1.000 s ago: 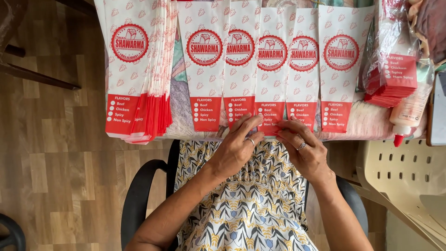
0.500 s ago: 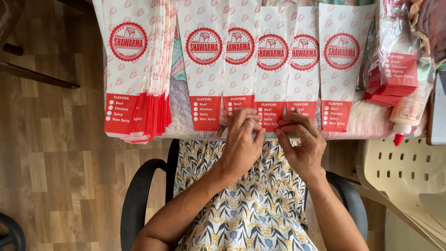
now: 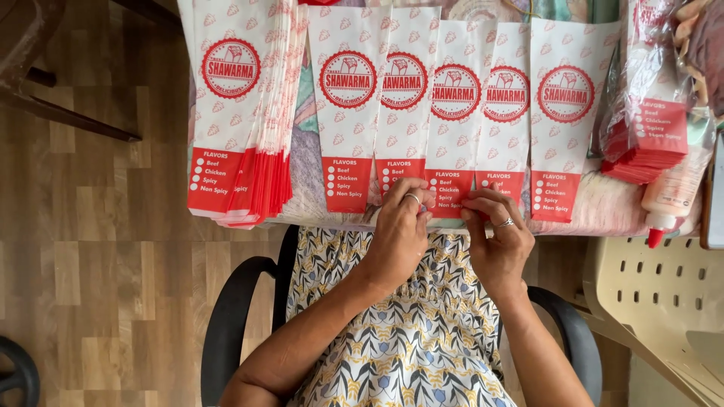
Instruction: Organizing and stacking printed paper food sleeves on a table for packaging.
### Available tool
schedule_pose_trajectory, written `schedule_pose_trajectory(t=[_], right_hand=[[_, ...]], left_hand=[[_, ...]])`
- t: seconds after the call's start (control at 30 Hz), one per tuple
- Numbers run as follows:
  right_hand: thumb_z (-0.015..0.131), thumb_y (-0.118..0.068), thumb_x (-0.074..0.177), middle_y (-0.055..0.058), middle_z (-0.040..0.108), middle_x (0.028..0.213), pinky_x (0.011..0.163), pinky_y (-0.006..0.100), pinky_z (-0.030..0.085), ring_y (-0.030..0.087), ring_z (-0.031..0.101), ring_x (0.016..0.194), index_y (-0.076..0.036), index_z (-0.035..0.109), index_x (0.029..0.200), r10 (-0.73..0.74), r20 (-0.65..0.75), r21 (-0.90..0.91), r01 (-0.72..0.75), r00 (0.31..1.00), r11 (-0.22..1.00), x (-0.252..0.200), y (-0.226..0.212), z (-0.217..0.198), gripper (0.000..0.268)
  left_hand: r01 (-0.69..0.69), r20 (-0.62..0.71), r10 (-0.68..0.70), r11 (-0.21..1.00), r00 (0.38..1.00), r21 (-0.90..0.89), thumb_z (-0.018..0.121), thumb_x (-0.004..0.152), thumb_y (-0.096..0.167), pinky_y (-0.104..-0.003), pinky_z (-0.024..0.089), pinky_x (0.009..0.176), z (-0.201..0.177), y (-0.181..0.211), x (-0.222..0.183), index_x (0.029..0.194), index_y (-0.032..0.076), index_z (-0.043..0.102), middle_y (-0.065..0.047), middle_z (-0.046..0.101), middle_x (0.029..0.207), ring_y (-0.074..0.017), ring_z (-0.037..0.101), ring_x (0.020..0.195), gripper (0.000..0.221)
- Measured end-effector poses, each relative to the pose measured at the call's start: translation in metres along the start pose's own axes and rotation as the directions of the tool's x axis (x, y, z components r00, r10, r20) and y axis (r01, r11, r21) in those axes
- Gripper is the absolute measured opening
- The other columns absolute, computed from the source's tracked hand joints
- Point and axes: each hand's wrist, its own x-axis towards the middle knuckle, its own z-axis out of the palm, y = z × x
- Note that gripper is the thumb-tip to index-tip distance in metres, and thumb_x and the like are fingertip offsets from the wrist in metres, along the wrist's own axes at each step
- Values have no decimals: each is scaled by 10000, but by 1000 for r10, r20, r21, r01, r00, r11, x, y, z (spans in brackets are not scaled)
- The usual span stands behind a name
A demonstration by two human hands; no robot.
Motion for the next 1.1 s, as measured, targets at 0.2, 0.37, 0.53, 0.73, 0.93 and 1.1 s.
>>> schedule_pose_trajectory(t=[0.2, 0.37, 0.53, 0.73, 0.93, 1.1], right_hand=[[755, 66, 943, 168, 705, 998, 878, 427, 581, 357, 723, 995, 38, 732, 1010, -28, -10, -17, 28, 1000, 999, -2, -2, -1, 76], [761, 56, 944, 162, 718, 1035, 837, 390, 587, 341, 722, 1020, 36, 740, 1032, -40, 15, -44, 41, 999, 998, -2, -1, -4, 93], [774, 109, 900, 176, 715, 1031, 904, 447, 584, 359, 718, 990, 45, 742, 1023, -74, -3, -84, 73, 997, 994, 4, -9, -3, 142], [711, 185, 842, 173, 708, 1068, 907, 446, 599, 349, 713, 1020, 23, 764, 1016, -169, -12, -138, 165, 986, 977, 4, -18, 9, 243], [755, 66, 867, 171, 731, 1121, 966, 471, 570, 360, 731, 1055, 17, 764, 1038, -234, 172, -14, 240, 957, 971, 11, -35, 34, 178], [759, 30, 886, 153, 736, 1108, 952, 461, 581, 336, 736, 1050, 7, 758, 1055, -239, 211, -44, 253, 948, 966, 7, -29, 36, 171]], left_hand=[[-71, 11, 71, 957, 997, 281, 744, 920, 122, -424, 416, 1051, 5, 13, 6, 885, -8, 670, -115, 611, 934, -277, 603, 1149, 154], [-72, 42, 63, 950, 997, 304, 722, 928, 55, -404, 446, 1059, 7, 9, 0, 975, -40, 669, -130, 596, 1014, -281, 599, 1138, 118], [-201, -2, 204, 964, 979, 173, 670, 888, -96, -406, 459, 1096, 8, -1, -11, 1053, -53, 652, -171, 576, 1161, -302, 584, 1188, 171], [-324, -99, 345, 928, 933, 184, 727, 899, -25, -440, 431, 1157, -37, -7, -20, 1068, -10, 679, -163, 586, 1279, -310, 567, 1272, 176], [-321, 45, 322, 903, 946, 287, 758, 877, -3, -459, 381, 1200, -67, -25, -20, 1092, -4, 709, -160, 588, 1314, -303, 600, 1255, 221], [-327, 42, 329, 902, 943, 281, 748, 898, 23, -464, 379, 1209, -63, -42, -25, 1065, 8, 720, -145, 601, 1284, -269, 651, 1189, 170]])
